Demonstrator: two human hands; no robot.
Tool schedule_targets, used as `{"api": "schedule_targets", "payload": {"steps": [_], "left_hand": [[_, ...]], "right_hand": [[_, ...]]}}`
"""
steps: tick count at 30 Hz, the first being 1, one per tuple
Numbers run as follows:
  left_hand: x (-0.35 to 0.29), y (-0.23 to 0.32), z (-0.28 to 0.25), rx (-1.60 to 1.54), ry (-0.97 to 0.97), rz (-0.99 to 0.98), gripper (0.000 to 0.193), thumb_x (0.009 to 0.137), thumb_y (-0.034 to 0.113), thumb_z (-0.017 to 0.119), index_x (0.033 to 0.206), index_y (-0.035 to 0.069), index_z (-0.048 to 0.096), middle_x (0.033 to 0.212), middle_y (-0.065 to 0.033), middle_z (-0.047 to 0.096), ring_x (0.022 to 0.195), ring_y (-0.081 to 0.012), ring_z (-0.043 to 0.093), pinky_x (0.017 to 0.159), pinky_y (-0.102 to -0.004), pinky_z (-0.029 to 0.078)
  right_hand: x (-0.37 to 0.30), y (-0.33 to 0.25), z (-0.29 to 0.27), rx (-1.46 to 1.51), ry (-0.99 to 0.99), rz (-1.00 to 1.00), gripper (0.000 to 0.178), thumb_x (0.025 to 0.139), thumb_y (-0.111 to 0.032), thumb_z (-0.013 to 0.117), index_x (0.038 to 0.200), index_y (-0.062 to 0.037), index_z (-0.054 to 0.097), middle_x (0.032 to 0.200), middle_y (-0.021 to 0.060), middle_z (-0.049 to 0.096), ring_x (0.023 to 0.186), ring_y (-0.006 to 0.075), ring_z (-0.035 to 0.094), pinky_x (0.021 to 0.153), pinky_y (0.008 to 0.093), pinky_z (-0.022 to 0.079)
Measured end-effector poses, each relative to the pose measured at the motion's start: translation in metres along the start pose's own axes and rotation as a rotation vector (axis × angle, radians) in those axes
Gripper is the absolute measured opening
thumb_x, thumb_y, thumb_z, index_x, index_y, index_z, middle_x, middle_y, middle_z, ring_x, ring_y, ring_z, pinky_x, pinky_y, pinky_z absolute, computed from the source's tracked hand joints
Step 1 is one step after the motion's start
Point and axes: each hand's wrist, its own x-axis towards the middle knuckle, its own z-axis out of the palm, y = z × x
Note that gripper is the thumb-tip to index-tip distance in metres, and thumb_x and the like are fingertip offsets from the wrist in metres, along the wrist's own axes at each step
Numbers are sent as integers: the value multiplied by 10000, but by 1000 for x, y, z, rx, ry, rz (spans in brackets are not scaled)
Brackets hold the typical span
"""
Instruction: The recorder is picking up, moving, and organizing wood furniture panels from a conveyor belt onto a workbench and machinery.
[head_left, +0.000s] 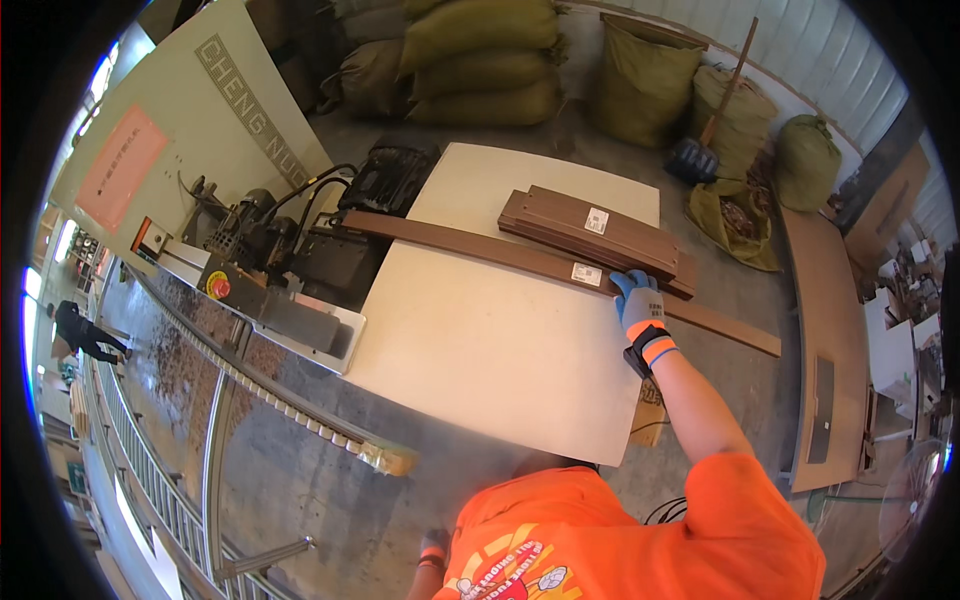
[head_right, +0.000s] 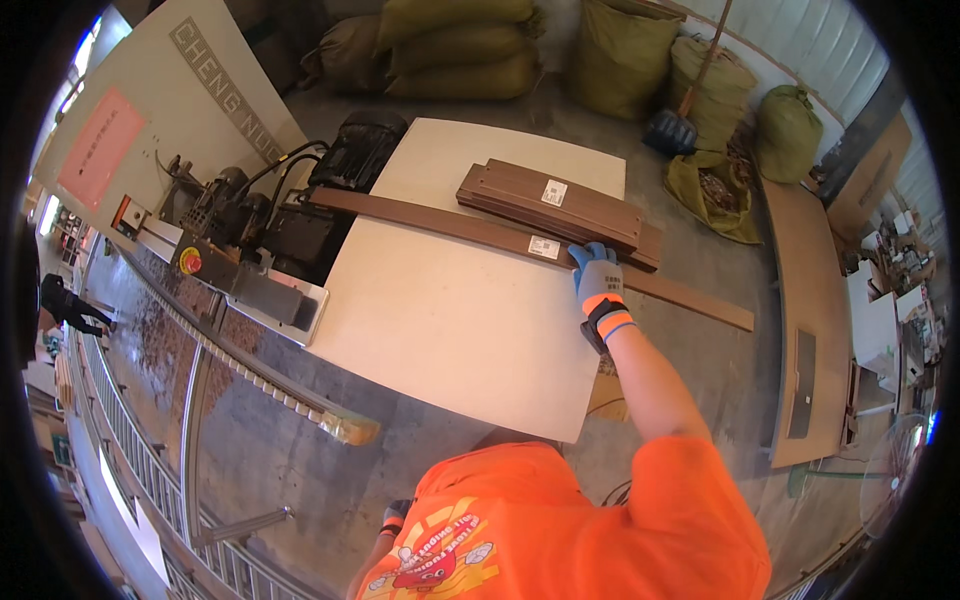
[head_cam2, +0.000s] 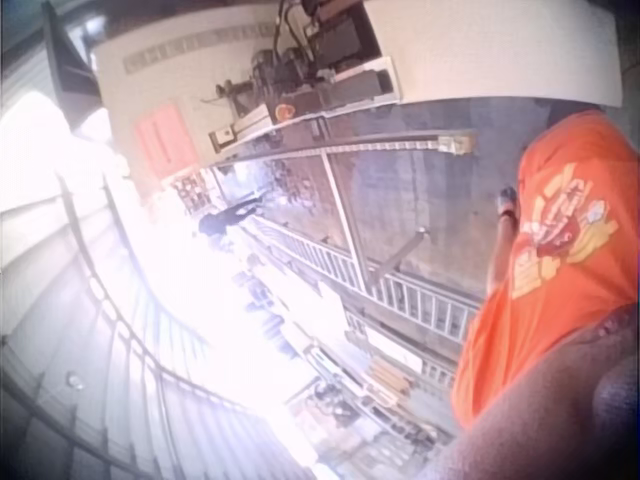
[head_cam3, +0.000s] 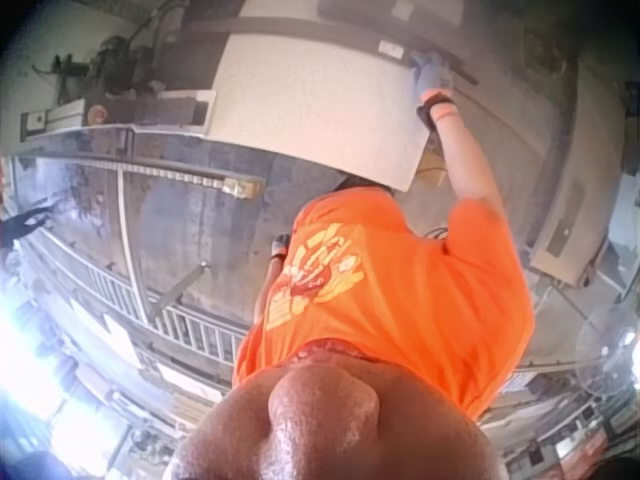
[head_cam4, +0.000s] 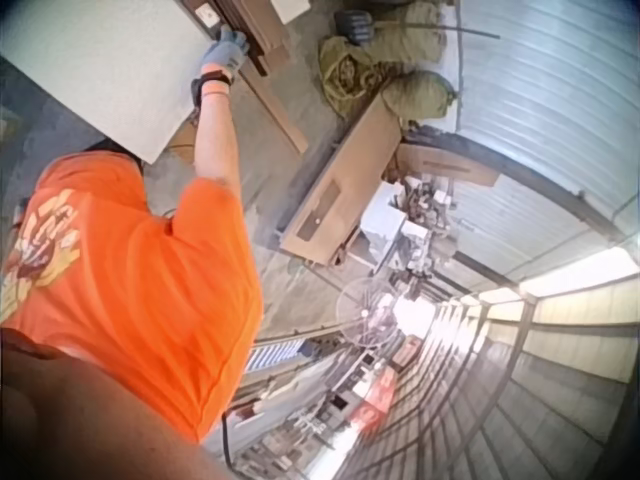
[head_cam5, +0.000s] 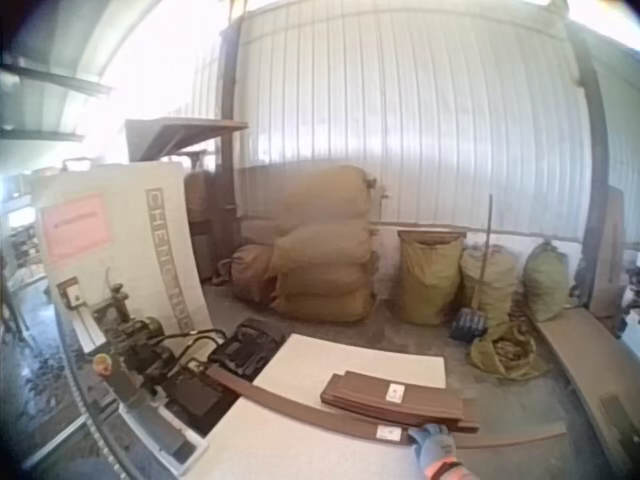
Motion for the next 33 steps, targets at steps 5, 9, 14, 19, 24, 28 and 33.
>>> {"api": "schedule_targets", "payload": {"steps": [5, 9, 14, 19, 24, 28, 33], "left_hand": [[5, 44, -25, 209, -117, 112, 466, 910, 458, 479, 859, 50, 698, 934, -185, 678, 891, -348, 653, 771, -422, 525], [-2, 58, -32, 98, -179, 30, 475, 898, 465, 494, 898, 35, 697, 983, -212, 662, 940, -373, 636, 794, -434, 517], [-16, 66, -32, -53, -214, -251, 461, 803, 524, 590, 975, 114, 714, 988, -171, 682, 955, -367, 640, 800, -418, 493], [-30, 92, -49, -102, -186, -289, 435, 820, 500, 580, 981, 117, 708, 1010, -165, 677, 977, -360, 630, 819, -414, 487], [-39, 81, -29, -158, -155, -282, 400, 849, 477, 554, 966, 125, 704, 1025, -166, 665, 990, -369, 612, 833, -424, 479], [-37, 75, -18, -238, -191, -393, 410, 868, 436, 500, 984, 93, 692, 1067, -180, 647, 1026, -375, 599, 851, -432, 471], [-31, 87, -19, -281, -210, -580, 394, 862, 350, 472, 1051, 68, 673, 1125, -193, 632, 1085, -383, 579, 886, -420, 463]], "right_hand": [[8, 18, -3, -34, -48, 61, 411, 742, -69, 643, 1139, -170, 609, 1116, 107, 546, 1009, 345, 512, 862, 447, 461], [19, 24, 0, -22, -79, 54, 430, 735, -60, 655, 1147, -172, 615, 1119, 108, 547, 1020, 344, 512, 877, 443, 460], [27, 25, 9, -24, -74, 9, 445, 728, -58, 660, 1156, -172, 615, 1125, 115, 552, 1030, 345, 513, 896, 435, 459], [19, 53, -5, -112, -103, -6, 496, 698, -74, 686, 1178, -166, 600, 1156, 115, 548, 1060, 346, 511, 923, 437, 442], [26, 51, -8, -81, -141, -2, 537, 688, -26, 682, 1200, -152, 584, 1149, 116, 550, 1067, 352, 508, 939, 434, 436], [33, 48, -8, -42, -149, -3, 511, 701, -7, 661, 1189, -140, 584, 1158, 136, 545, 1077, 370, 499, 947, 434, 433], [40, 55, 2, -110, -150, 46, 512, 729, -33, 672, 1216, -152, 571, 1258, 153, 518, 1162, 375, 470, 984, 424, 419]]}}
